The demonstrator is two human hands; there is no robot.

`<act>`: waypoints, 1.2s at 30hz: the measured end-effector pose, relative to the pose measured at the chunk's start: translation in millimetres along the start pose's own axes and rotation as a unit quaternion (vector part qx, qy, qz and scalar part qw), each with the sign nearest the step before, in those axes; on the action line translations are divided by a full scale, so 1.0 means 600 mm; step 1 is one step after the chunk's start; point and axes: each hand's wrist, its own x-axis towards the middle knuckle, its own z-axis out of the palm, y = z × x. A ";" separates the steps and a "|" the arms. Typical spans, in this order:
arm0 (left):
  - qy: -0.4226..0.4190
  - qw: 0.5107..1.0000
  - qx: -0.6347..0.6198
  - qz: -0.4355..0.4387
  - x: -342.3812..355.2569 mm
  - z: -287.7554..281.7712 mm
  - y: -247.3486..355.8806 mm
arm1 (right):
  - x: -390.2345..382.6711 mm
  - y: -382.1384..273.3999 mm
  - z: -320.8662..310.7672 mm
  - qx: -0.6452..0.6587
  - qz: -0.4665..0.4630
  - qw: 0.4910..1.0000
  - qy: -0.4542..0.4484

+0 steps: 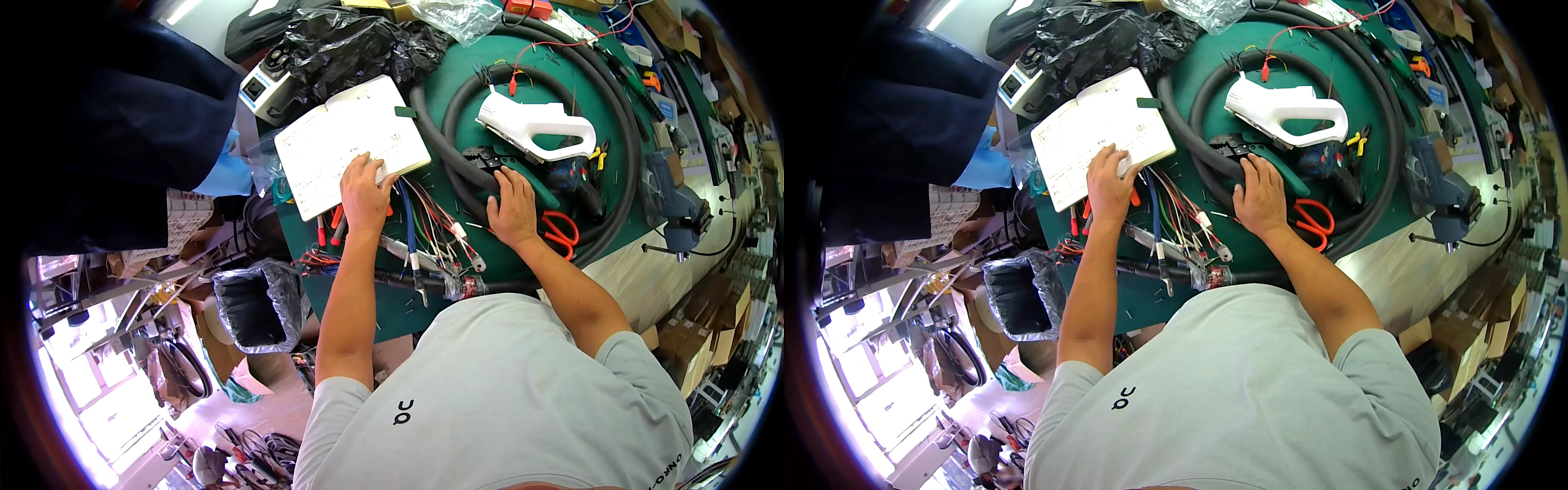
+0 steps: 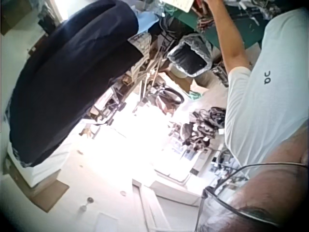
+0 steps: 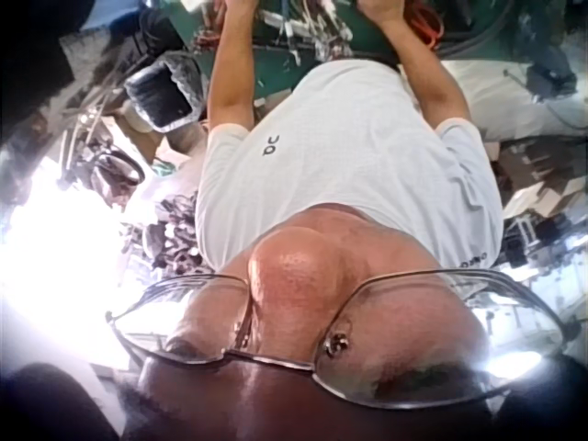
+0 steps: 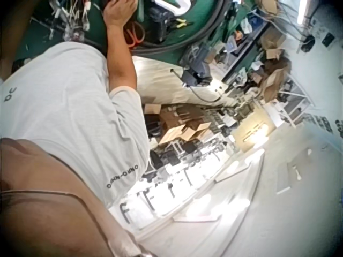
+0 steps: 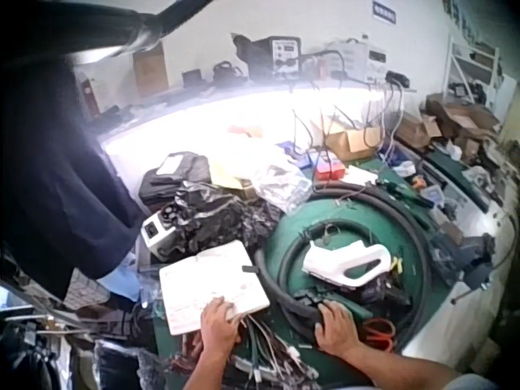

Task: The person manipulates a bundle of wires with various connectors on a green workbench, then opens a green notebook to reference notes while continuing to handle and organize the wires.

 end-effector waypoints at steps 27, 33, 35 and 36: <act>0.014 0.989 -0.076 -0.128 -0.025 -0.043 0.015 | -0.002 -0.008 0.004 -0.025 -0.010 1.000 -0.012; -0.068 0.990 0.027 -0.122 -0.054 -0.015 0.001 | 0.000 -0.009 0.003 -0.024 -0.011 1.000 -0.011; -0.080 0.989 0.029 -0.123 -0.054 -0.016 0.002 | -0.001 -0.008 0.005 -0.030 -0.010 0.999 -0.012; -0.079 0.989 0.030 -0.122 -0.055 -0.015 0.003 | 0.000 -0.010 0.004 -0.031 -0.010 0.999 -0.014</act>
